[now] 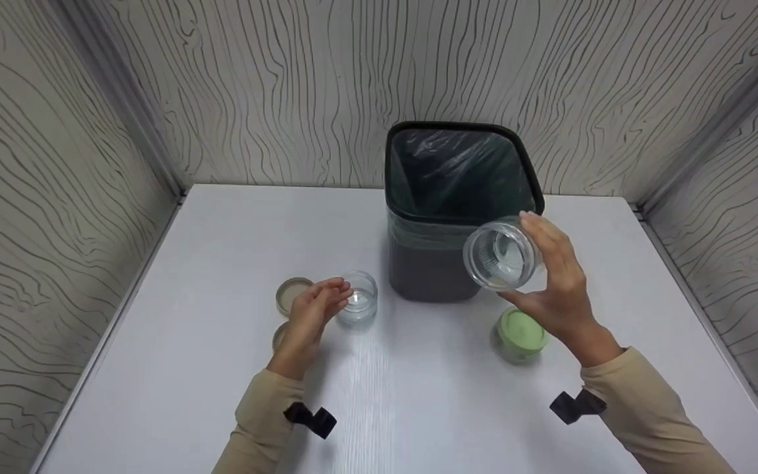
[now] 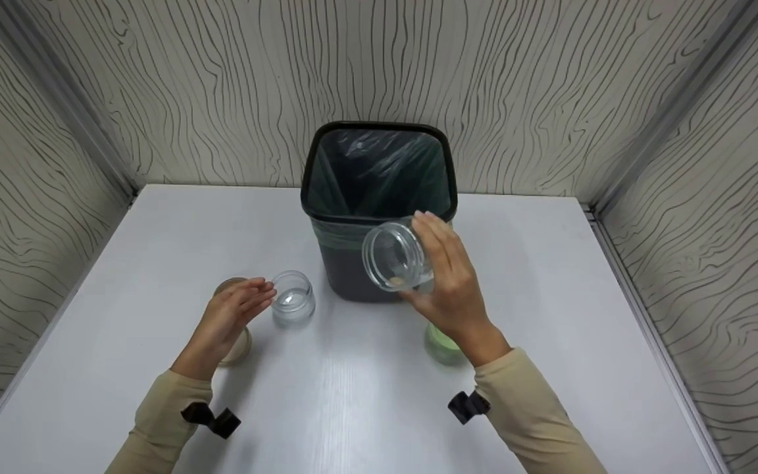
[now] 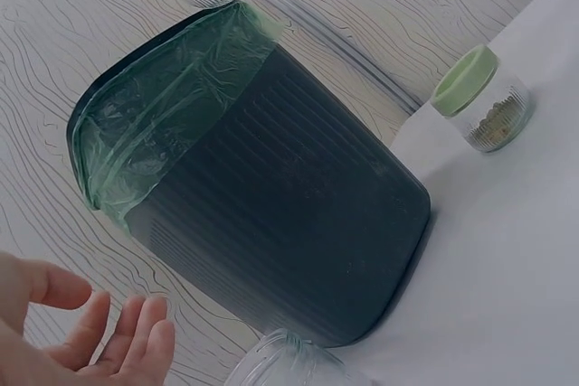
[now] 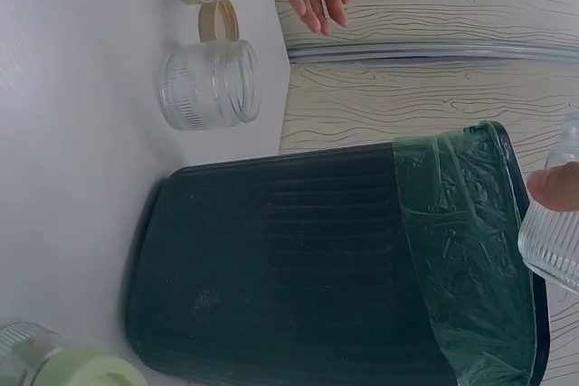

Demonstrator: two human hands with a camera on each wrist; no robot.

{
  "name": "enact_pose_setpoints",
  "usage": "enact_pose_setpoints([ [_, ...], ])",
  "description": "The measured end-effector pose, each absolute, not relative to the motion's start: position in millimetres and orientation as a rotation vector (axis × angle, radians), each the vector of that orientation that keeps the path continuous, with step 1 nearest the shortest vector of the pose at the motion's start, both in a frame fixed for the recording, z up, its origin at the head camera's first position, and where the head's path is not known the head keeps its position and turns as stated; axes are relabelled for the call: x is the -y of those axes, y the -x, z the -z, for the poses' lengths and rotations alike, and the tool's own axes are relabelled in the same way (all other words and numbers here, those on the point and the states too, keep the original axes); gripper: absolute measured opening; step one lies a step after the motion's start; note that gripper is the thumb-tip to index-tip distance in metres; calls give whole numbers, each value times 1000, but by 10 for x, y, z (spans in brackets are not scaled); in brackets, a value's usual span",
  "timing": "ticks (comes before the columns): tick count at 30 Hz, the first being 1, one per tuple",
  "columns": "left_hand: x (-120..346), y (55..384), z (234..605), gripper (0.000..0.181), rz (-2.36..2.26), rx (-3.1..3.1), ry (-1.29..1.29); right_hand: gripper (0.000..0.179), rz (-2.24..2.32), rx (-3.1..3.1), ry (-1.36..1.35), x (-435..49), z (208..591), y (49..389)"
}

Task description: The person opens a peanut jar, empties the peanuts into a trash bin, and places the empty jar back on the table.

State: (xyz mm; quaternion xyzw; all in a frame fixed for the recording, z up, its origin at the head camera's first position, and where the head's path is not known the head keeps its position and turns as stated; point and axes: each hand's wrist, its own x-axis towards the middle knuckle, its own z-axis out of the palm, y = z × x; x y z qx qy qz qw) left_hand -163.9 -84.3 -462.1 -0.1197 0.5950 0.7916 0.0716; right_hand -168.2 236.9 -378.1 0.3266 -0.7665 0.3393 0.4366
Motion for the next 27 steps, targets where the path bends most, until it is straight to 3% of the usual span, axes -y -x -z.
enact_pose_setpoints([
  [7, 857, 1632, 4625, 32, -2368, -1816, 359, 90, -868, 1915, -815, -2319, 3824, 1653],
  [13, 874, 1622, 4619, 32, -2342, -1851, 353, 77, -897, 1907, -834, -2277, 3870, 1642],
  [27, 890, 1614, 4617, 30, -2313, -1969, 391, 91, -869, 1972, -840, -2143, 4031, 1557],
])
